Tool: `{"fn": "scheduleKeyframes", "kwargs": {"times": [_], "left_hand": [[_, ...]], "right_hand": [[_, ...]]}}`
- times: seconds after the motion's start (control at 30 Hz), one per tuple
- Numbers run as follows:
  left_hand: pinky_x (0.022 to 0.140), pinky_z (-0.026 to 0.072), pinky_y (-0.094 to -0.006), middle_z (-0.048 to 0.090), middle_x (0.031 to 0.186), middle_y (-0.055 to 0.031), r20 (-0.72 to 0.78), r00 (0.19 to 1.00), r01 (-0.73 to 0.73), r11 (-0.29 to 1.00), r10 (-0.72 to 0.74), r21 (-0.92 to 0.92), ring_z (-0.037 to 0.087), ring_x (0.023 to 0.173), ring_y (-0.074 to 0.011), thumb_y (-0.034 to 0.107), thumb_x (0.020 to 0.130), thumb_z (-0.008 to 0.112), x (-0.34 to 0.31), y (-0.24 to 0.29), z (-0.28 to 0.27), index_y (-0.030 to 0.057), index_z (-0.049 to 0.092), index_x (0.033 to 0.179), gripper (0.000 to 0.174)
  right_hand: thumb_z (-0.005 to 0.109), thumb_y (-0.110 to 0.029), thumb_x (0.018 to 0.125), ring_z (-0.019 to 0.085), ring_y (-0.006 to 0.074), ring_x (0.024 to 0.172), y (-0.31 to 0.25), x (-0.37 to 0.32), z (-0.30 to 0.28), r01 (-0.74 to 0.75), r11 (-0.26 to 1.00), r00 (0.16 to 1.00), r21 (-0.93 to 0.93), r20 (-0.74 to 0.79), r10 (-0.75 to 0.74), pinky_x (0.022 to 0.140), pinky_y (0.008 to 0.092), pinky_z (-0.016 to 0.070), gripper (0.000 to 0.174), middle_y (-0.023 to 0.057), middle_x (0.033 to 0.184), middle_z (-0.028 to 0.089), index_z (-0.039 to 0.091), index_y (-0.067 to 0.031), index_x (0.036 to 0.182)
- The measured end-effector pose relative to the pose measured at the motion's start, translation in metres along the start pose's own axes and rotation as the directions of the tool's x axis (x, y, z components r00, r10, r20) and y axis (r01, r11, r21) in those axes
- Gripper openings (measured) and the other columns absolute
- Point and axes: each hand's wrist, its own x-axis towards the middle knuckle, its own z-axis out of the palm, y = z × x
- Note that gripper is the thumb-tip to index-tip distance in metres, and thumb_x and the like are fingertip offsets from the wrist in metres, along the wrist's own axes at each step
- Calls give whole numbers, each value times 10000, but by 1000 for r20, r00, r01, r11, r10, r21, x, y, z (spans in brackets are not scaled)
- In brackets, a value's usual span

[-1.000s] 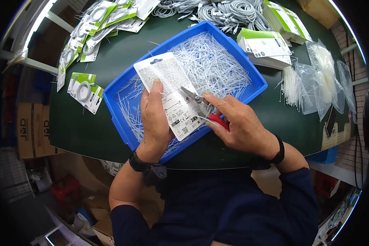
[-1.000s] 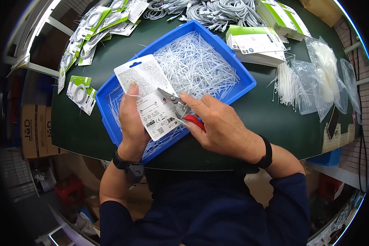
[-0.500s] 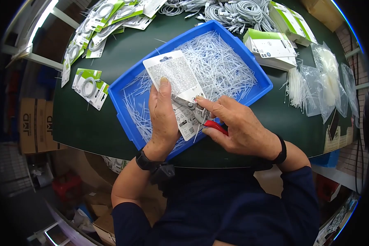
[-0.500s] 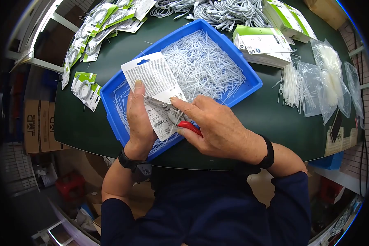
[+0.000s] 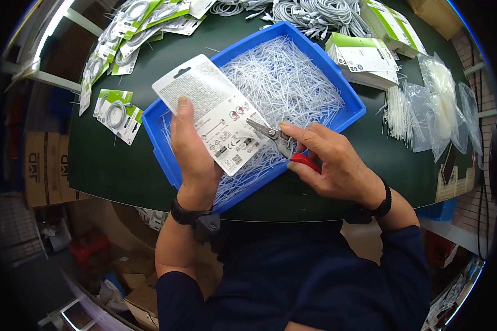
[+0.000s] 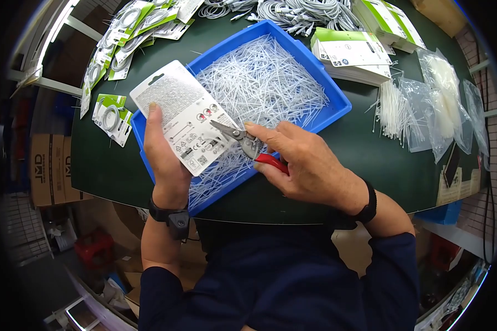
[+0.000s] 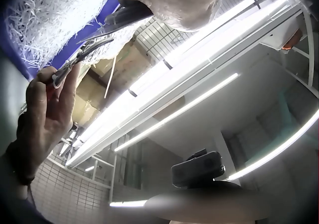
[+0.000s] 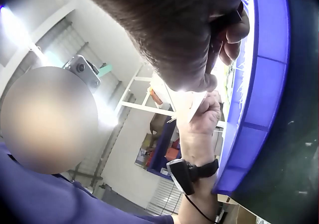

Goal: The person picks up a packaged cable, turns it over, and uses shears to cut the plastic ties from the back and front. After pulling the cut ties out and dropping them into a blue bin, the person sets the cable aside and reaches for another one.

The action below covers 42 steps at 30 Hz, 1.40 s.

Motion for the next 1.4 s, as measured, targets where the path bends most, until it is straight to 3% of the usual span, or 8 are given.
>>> {"fn": "scheduleKeyframes", "kwargs": {"times": [0.1,0.43,0.7,0.8,0.93,1.07,1.3,1.4], "left_hand": [[909,626,-388,681,1258,-176,-129,991,-41,997,33,-64,742,1057,-254,370,1136,401,-2,8,5,-21,517,1437,507],[897,628,-386,691,1231,-176,-108,994,-30,999,28,-20,745,1052,-249,386,1127,410,-5,3,7,-15,534,1414,508],[900,631,-386,692,1228,-178,-100,994,-37,999,34,-33,748,1046,-252,387,1127,409,-6,0,6,-15,522,1417,508],[897,634,-383,691,1231,-180,-88,996,-24,998,19,-54,749,1046,-256,385,1129,404,-6,-1,7,-16,520,1412,504],[893,639,-377,688,1234,-186,-122,992,-25,999,21,-30,750,1052,-259,385,1133,396,-7,-3,5,-17,525,1398,499],[879,643,-373,689,1229,-190,-127,992,-29,999,25,-28,753,1037,-255,395,1137,388,-7,-5,7,-23,517,1397,510],[927,620,-344,674,1290,-178,-64,996,-44,983,57,176,724,1104,-223,353,1141,438,-9,-18,6,-24,483,1436,481],[959,600,-330,667,1313,-175,-17,1000,17,995,-16,97,712,1125,-215,295,1134,485,-7,-20,6,-25,478,1448,448]], "right_hand": [[842,-31,797,617,271,795,6,-7,-1,53,995,999,-80,16,-51,700,378,521,728,109,930,620,596,-99,1480],[857,-50,773,627,280,837,-2,-5,7,99,988,995,-122,-5,-100,714,386,526,761,119,956,618,593,-106,1484],[858,-73,793,619,279,805,-1,-5,5,-51,991,994,126,104,37,704,385,526,756,121,943,610,585,-107,1498],[857,-76,801,609,280,780,-5,-4,7,69,992,998,-110,12,-69,687,382,521,755,118,927,600,581,-109,1503],[855,-75,805,608,279,774,-8,-7,16,113,972,992,-206,-36,-123,675,381,517,768,117,914,590,565,-104,1515],[850,-65,809,610,281,775,-12,-11,17,66,988,998,-141,-3,-67,677,386,519,775,118,906,588,549,-81,1523],[837,-31,814,609,283,761,-6,-33,30,16,993,999,-115,-27,-19,685,389,526,770,122,891,586,537,-48,1522],[834,-19,815,606,274,751,-3,-41,33,-5,996,999,-91,-43,1,680,382,526,765,121,895,591,538,-44,1520]]}}
